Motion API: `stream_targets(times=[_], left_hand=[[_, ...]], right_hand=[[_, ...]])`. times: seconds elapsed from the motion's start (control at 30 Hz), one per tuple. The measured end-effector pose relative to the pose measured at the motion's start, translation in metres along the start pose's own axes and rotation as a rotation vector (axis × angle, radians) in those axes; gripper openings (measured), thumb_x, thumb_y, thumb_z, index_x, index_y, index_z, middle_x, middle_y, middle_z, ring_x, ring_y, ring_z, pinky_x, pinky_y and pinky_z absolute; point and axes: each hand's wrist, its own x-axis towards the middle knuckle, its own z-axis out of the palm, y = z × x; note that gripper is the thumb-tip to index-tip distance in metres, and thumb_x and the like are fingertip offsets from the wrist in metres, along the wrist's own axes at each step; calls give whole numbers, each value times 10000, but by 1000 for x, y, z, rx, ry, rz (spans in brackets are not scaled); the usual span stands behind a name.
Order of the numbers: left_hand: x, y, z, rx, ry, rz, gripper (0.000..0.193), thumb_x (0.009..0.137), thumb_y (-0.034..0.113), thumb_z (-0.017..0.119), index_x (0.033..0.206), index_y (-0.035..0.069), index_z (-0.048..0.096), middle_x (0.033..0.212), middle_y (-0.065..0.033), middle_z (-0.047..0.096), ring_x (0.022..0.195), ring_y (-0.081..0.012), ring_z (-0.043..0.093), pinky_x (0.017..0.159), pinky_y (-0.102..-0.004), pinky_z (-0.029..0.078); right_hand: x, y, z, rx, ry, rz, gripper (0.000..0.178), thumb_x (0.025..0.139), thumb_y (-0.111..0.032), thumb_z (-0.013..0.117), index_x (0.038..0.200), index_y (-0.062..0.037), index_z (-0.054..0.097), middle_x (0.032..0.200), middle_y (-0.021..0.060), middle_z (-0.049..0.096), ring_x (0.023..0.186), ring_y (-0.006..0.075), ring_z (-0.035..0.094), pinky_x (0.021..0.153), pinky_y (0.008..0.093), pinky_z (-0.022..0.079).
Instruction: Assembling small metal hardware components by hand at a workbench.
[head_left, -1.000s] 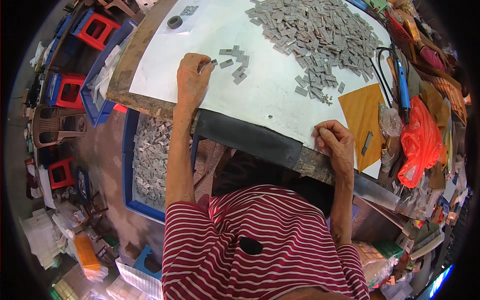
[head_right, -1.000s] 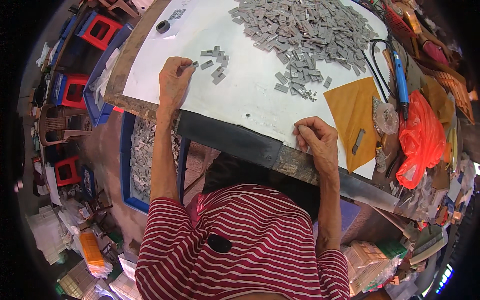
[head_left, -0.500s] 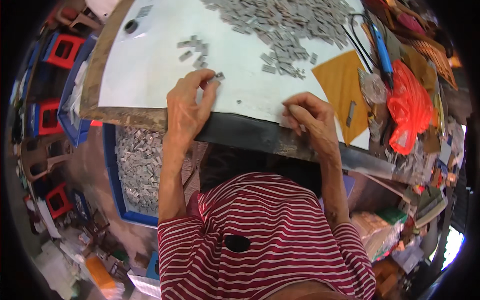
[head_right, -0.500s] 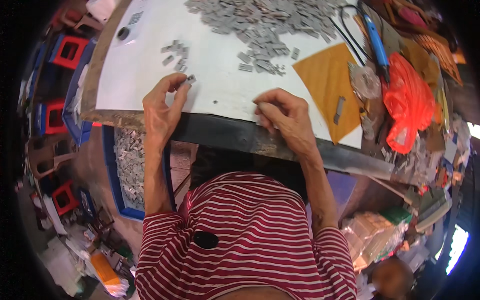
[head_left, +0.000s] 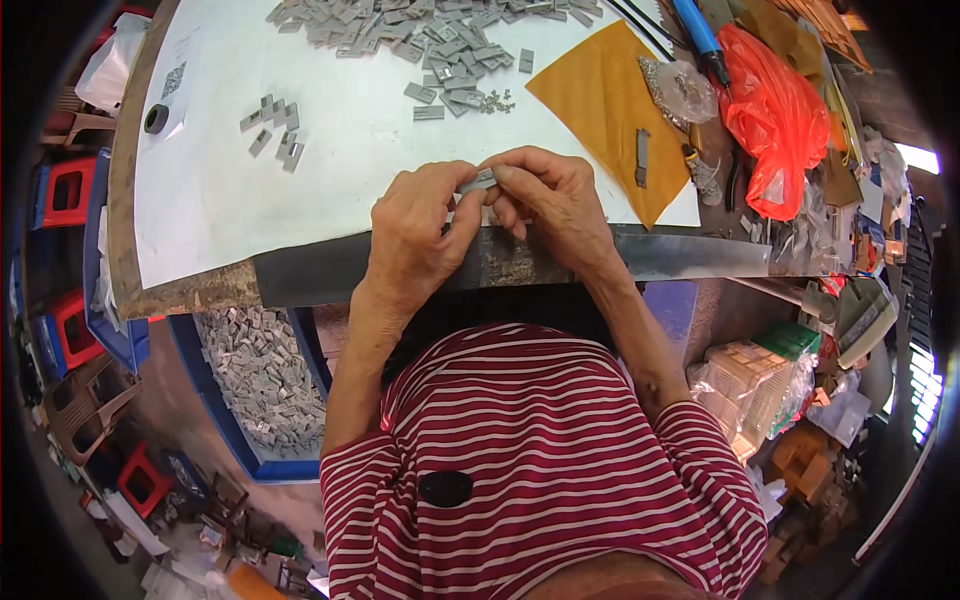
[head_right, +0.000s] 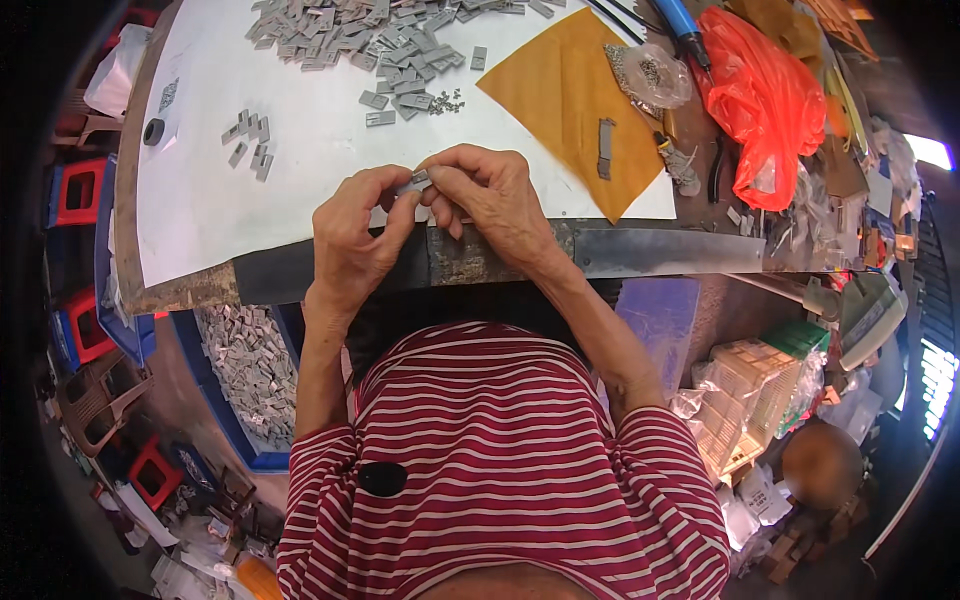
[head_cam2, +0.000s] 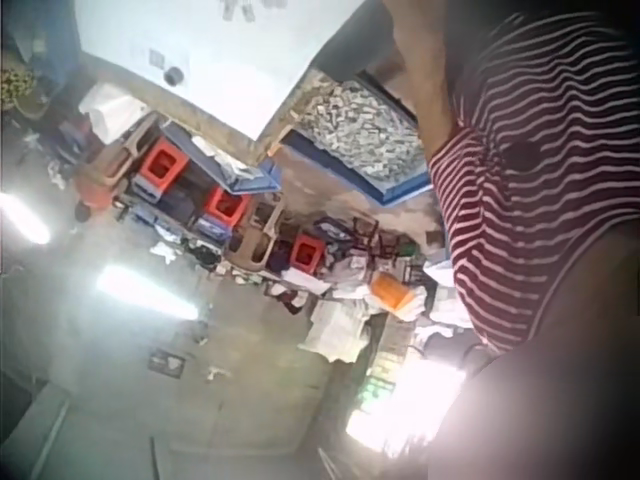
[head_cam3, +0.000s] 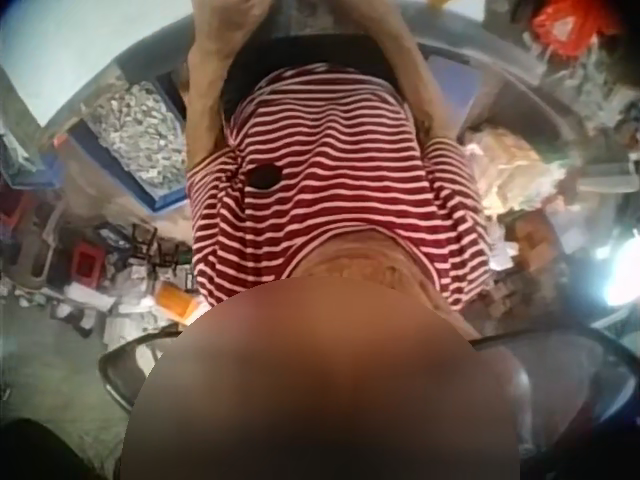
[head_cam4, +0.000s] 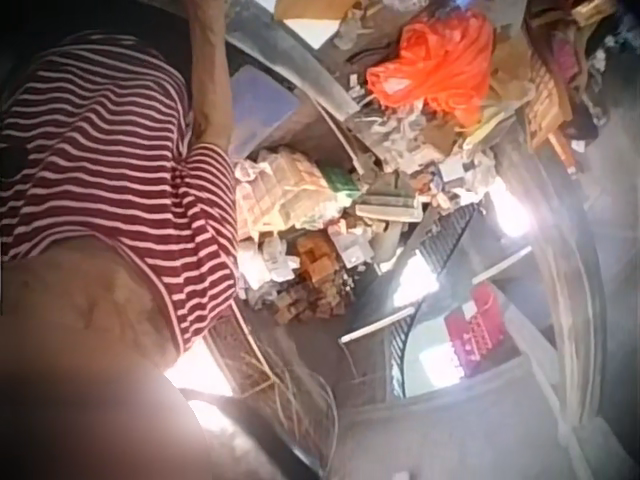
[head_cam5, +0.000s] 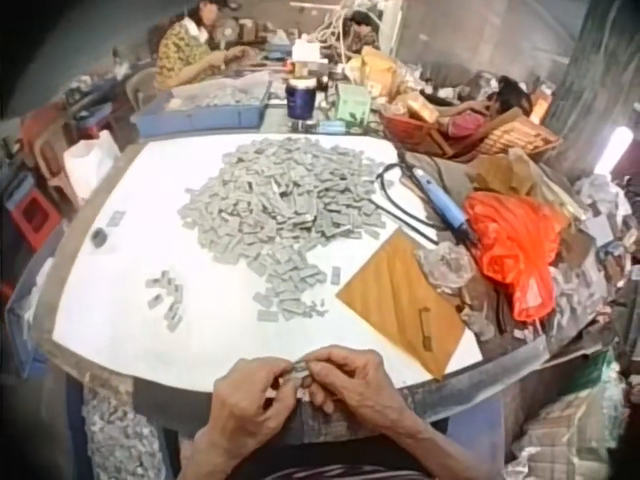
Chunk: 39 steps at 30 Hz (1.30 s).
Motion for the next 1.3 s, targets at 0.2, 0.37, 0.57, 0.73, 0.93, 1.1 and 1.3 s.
stream_targets(times=[0.2, 0.37, 0.57, 0.73, 0.93, 1.1, 1.3], left_hand=[[0, -3, 3, 50, -4, 42, 175, 718, 6, 653, 882, 5, 593, 764, -88, 607, 602, -169, 560, 546, -265, 455], [2, -2, 2, 64, -28, 58, 174, 719, 8, 655, 881, 7, 594, 751, -85, 606, 596, -168, 560, 539, -264, 455], [3, 3, 0, -126, -94, -154, 181, 751, 24, 649, 922, -4, 597, 747, -54, 613, 636, -92, 562, 556, -217, 451], [2, -4, 3, -471, -124, -393, 187, 770, 71, 636, 931, -20, 604, 676, -33, 588, 608, -61, 530, 543, -196, 427], [5, -4, 3, -708, -161, -540, 171, 793, 57, 621, 942, -24, 608, 711, -2, 595, 641, -40, 523, 572, -169, 418], [6, -3, 9, -839, -115, -617, 170, 796, 28, 617, 949, -42, 590, 722, -31, 613, 628, -50, 548, 567, -166, 447], [7, -6, 9, -867, -106, -624, 166, 800, 29, 621, 941, -51, 587, 728, -51, 623, 624, -55, 556, 558, -162, 454]], right_hand=[[2, 3, -3, -5, 1, -2, 171, 877, -99, 524, 915, 49, 601, 668, 68, 594, 511, 66, 518, 436, 178, 406], [3, 0, -3, -46, -2, 6, 169, 880, -102, 528, 931, 42, 602, 665, 53, 586, 494, 53, 498, 424, 162, 381], [3, -3, -1, -85, 21, 19, 157, 878, -94, 538, 931, 37, 607, 667, 39, 582, 480, 34, 475, 400, 145, 349], [4, -2, -4, -53, 26, 28, 143, 869, -84, 548, 914, 38, 609, 662, 38, 580, 459, 29, 464, 380, 144, 333], [2, -8, -5, -101, 37, 4, 139, 856, -73, 522, 870, 33, 611, 594, 25, 558, 448, 34, 467, 376, 165, 350], [3, -5, -4, -369, 80, -143, 141, 871, -74, 534, 906, 35, 617, 641, 23, 572, 466, 22, 470, 378, 146, 338], [4, -5, -8, -133, 21, -38, 167, 875, -90, 539, 941, 43, 615, 676, 50, 595, 477, 44, 493, 400, 148, 373]])
